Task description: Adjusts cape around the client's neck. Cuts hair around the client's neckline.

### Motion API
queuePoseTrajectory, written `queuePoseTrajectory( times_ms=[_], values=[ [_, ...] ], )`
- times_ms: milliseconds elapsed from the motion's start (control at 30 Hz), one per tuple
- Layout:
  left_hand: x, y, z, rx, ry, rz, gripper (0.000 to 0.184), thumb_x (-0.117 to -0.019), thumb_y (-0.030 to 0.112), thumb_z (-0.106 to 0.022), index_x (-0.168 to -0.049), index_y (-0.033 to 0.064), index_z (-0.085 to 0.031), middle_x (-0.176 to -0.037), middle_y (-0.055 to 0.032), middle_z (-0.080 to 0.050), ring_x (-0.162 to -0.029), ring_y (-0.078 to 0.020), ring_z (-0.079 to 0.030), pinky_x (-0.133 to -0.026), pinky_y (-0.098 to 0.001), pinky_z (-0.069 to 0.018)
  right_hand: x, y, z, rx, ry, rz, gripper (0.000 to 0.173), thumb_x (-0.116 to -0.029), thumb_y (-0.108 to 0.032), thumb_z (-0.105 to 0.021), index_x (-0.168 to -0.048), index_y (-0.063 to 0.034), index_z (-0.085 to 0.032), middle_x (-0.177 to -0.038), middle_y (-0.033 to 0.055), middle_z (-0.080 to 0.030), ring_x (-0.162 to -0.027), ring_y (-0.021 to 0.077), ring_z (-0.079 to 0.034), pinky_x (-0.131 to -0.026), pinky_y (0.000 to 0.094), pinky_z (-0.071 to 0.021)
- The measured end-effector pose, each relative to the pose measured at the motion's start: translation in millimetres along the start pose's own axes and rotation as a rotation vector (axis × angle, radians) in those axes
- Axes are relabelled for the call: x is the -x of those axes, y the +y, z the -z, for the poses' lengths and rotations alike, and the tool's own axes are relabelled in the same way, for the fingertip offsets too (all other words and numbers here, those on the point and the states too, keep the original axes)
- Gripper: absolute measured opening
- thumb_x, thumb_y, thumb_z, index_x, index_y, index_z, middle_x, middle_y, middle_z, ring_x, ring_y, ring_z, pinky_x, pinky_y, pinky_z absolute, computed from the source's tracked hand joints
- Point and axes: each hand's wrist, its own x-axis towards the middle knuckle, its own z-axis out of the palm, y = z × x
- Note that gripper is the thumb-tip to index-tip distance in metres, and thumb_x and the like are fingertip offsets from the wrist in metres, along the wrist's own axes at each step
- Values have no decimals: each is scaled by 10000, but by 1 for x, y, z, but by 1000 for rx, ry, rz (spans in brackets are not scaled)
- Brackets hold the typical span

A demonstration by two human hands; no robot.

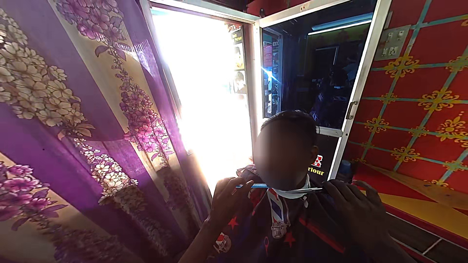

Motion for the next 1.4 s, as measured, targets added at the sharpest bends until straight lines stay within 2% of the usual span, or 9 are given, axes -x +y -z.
queuePoseTrajectory(
  times_ms=[100, 233, 400, 533, 800, 933, 1100, 1300, 1400],
  values=[
    [-3, 3, 1, -4, 24, 4, 210, -1007, 219, -631, -1167, 294, -744, -1056, 38, -686, -1006, -120, -616, -900, -303, -476, 0, 2, -11, 40, 4, 26, 353, -880, 13, -605, -1188, -136, -692, -1069, 64, -708, -958, 253, -693, -1033, 505, -439],
    [-8, 5, 3, -8, 29, 0, 197, -1013, 232, -629, -1162, 285, -745, -1055, 39, -688, -998, -114, -618, -889, -295, -479, -1, -3, -23, 111, -31, 46, 502, -833, 22, -666, -1307, -144, -654, -1241, 103, -657, -1130, 318, -630, -1062, 566, -371],
    [-9, 8, 6, 26, 14, 19, 209, -1009, 246, -640, -1185, 285, -744, -1071, 45, -690, -1002, -109, -617, -886, -294, -483, -9, -15, -26, 147, -22, 56, 542, -820, 40, -686, -1322, -161, -644, -1213, 97, -648, -1066, 298, -630, -957, 512, -419],
    [-11, 11, 7, 36, -2, 32, 198, -992, 262, -663, -1169, 273, -751, -1070, 40, -695, -988, -107, -626, -874, -293, -487, -21, -26, -22, 150, -46, 37, 561, -724, 61, -781, -1231, -161, -687, -1172, 91, -676, -1010, 299, -668, -873, 499, -483],
    [-13, 13, 9, 42, -18, 32, 215, -998, 263, -657, -1194, 270, -744, -1070, 43, -696, -990, -107, -630, -863, -301, -500, -15, -20, -28, 67, 11, 81, 358, -832, 43, -664, -1117, -168, -710, -1042, 40, -692, -890, 245, -654, -801, 446, -457],
    [-13, 13, 8, 43, -18, 28, 215, -996, 261, -659, -1193, 266, -744, -1076, 41, -691, -995, -109, -628, -867, -303, -500, -16, -28, -22, 107, -37, 49, 502, -785, 43, -721, -1242, -161, -681, -1163, 68, -673, -996, 283, -650, -823, 476, -461],
    [-13, 15, 8, 50, -18, 36, 208, -992, 262, -667, -1183, 259, -750, -1060, 41, -696, -971, -104, -626, -849, -296, -495, -20, -33, -21, 68, -42, 61, 436, -789, 46, -717, -1172, -160, -699, -1023, 47, -681, -871, 246, -655, -737, 418, -473],
    [-9, 34, 14, 97, 99, 163, 255, -994, 341, -652, -1213, 231, -724, -1119, 28, -693, -1036, -89, -618, -923, -288, -468, -10, -13, -20, -158, 35, -161, 243, -943, -135, -543, -1088, -148, -738, -1064, 57, -732, -916, 266, -697, -842, 503, -492],
    [-3, 33, 12, 27, 5, 147, 261, -1051, 302, -517, -1141, 225, -750, -1021, 33, -753, -875, -95, -659, -816, -322, -474, -5, 5, -22, -182, 43, -211, 243, -947, -156, -531, -1073, -151, -739, -1079, 45, -733, -951, 256, -699, -874, 506, -482]
  ],
)
